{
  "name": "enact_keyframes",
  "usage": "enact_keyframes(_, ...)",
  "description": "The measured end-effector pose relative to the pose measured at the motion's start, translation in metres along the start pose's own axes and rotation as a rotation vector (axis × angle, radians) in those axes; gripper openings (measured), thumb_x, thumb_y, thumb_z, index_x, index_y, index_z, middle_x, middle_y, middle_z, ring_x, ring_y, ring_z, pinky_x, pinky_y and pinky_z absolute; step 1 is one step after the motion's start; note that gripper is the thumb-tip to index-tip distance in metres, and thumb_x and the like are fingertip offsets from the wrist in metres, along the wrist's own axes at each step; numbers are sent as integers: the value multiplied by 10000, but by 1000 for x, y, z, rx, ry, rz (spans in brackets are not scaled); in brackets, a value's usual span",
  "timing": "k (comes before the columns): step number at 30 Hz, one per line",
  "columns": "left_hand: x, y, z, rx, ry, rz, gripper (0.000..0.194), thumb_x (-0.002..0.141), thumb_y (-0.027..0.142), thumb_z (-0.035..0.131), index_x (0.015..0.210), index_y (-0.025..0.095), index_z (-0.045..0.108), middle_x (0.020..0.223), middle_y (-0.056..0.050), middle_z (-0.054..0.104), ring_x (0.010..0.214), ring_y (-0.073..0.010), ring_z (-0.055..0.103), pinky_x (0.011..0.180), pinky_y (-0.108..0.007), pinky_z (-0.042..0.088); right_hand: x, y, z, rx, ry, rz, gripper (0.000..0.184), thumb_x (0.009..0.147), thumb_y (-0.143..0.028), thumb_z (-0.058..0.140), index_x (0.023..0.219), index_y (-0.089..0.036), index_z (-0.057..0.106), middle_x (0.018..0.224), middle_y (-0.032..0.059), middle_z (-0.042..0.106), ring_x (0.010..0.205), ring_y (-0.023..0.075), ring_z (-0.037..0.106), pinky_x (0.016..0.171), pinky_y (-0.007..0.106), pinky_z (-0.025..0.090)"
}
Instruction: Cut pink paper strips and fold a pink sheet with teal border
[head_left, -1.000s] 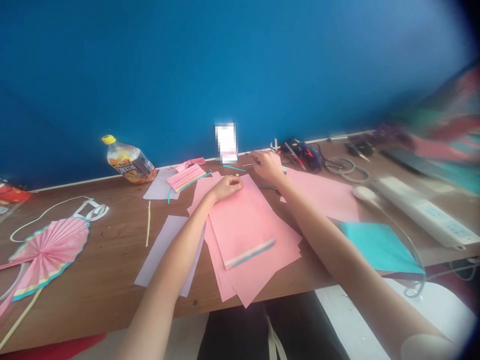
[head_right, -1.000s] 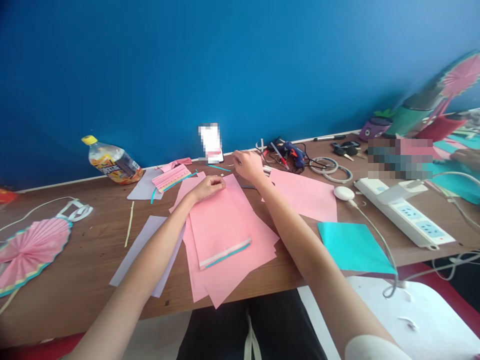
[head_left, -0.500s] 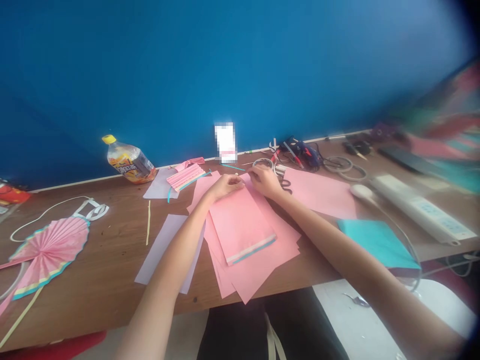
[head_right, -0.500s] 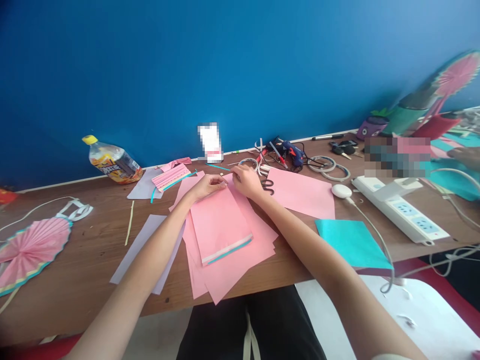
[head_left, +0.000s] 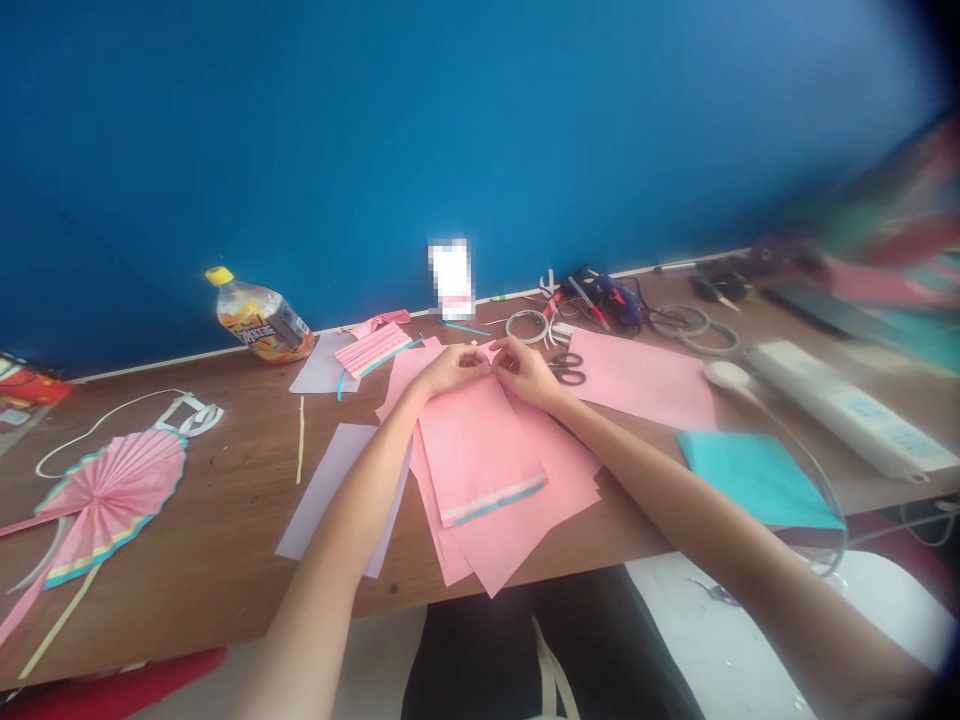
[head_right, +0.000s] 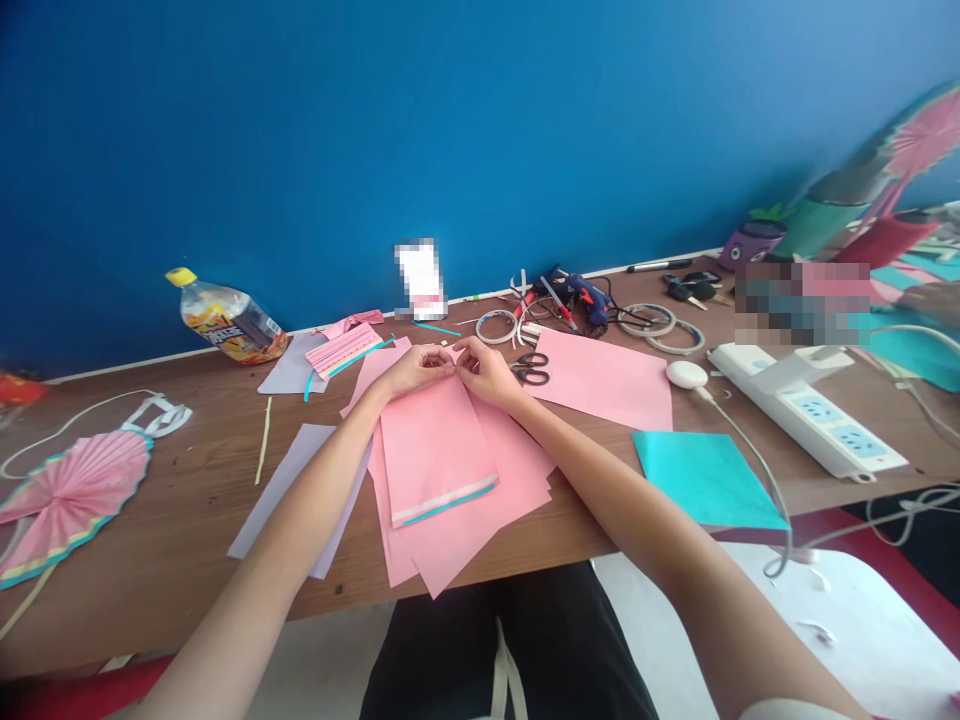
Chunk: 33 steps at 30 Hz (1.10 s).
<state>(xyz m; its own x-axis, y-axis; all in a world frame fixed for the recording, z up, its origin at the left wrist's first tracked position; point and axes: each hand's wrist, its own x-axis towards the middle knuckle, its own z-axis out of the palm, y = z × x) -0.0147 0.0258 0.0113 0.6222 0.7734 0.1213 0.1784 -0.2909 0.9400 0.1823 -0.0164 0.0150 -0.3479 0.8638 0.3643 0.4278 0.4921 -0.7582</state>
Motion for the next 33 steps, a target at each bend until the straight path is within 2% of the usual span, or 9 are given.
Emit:
enact_keyframes(4, -2, 4, 1, 22, 15, -10, 375, 721, 488, 690, 840, 134, 670, 866, -52, 640, 801, -149, 553, 755, -282, 407, 0, 1, 2, -117, 43, -31, 329, 795, -194, 479, 1123, -195, 506, 836, 19, 651, 708, 155, 579, 689, 260, 441)
enact_keyframes(8, -6, 10, 1, 104, 32, -47, 345, 753, 489, 649, 729, 145, 630, 733, -10, 587, 722, -134, 502, 693, -272, 372, 0, -2, -23, -563, 166, -52, 259, 809, -124, 430, 1001, -170, 597, 926, 93, 660, 836, 210, 577, 711, 287, 380)
enact_keyframes(10, -7, 11, 0, 119, 45, -50, 346, 764, 491, 635, 707, 150, 611, 732, -3, 572, 717, -132, 495, 705, -274, 367, -2, -5, -45, -771, 98, -38, 241, 774, -72, 431, 899, -161, 617, 900, 113, 658, 840, 229, 567, 696, 298, 344)
enact_keyframes(13, -6, 9, -1, 116, 50, -26, 341, 788, 491, 608, 726, 155, 608, 785, -9, 579, 772, -147, 522, 776, -284, 375, -9, -7, -75, -922, -33, 14, 220, 691, -38, 479, 814, -163, 611, 855, 105, 646, 773, 222, 556, 637, 302, 299)
enact_keyframes(16, -4, 5, -1, 98, 84, -3, 329, 816, 482, 576, 747, 160, 599, 813, -15, 582, 823, -161, 539, 823, -290, 377, -17, -4, -87, -963, -96, 56, 223, 703, -54, 493, 845, -168, 620, 880, 100, 643, 741, 212, 550, 613, 302, 286)
enact_keyframes(20, -1, 1, 0, 53, 149, 33, 296, 839, 457, 553, 826, 165, 596, 862, -19, 587, 838, -157, 533, 819, -281, 385, -20, 1, -84, -951, -198, 46, 238, 701, -47, 497, 864, -156, 633, 918, 121, 643, 834, 237, 563, 644, 303, 328)
enact_keyframes(23, 0, -1, 0, 19, 190, 64, 265, 844, 419, 560, 916, 168, 606, 914, -25, 602, 883, -159, 535, 843, -275, 383, -19, 3, -84, -893, -203, 31, 269, 680, -31, 493, 872, -154, 636, 966, 124, 641, 882, 243, 560, 678, 301, 368)
enact_keyframes(27, 0, -3, 1, 19, 247, 72, 263, 851, 412, 549, 950, 176, 610, 956, -31, 605, 912, -163, 528, 865, -276, 381, -19, 3, -91, -848, -216, 81, 288, 674, -66, 521, 902, -181, 653, 963, 97, 641, 882, 236, 564, 675, 294, 395)
enact_keyframes(33, 0, -4, 1, 20, 282, 58, 261, 856, 418, 549, 972, 193, 611, 933, -22, 588, 876, -154, 509, 839, -269, 378, -21, 7, -91, -882, -264, 64, 291, 737, -108, 523, 989, -195, 640, 1010, 96, 639, 958, 256, 566, 761, 323, 427)
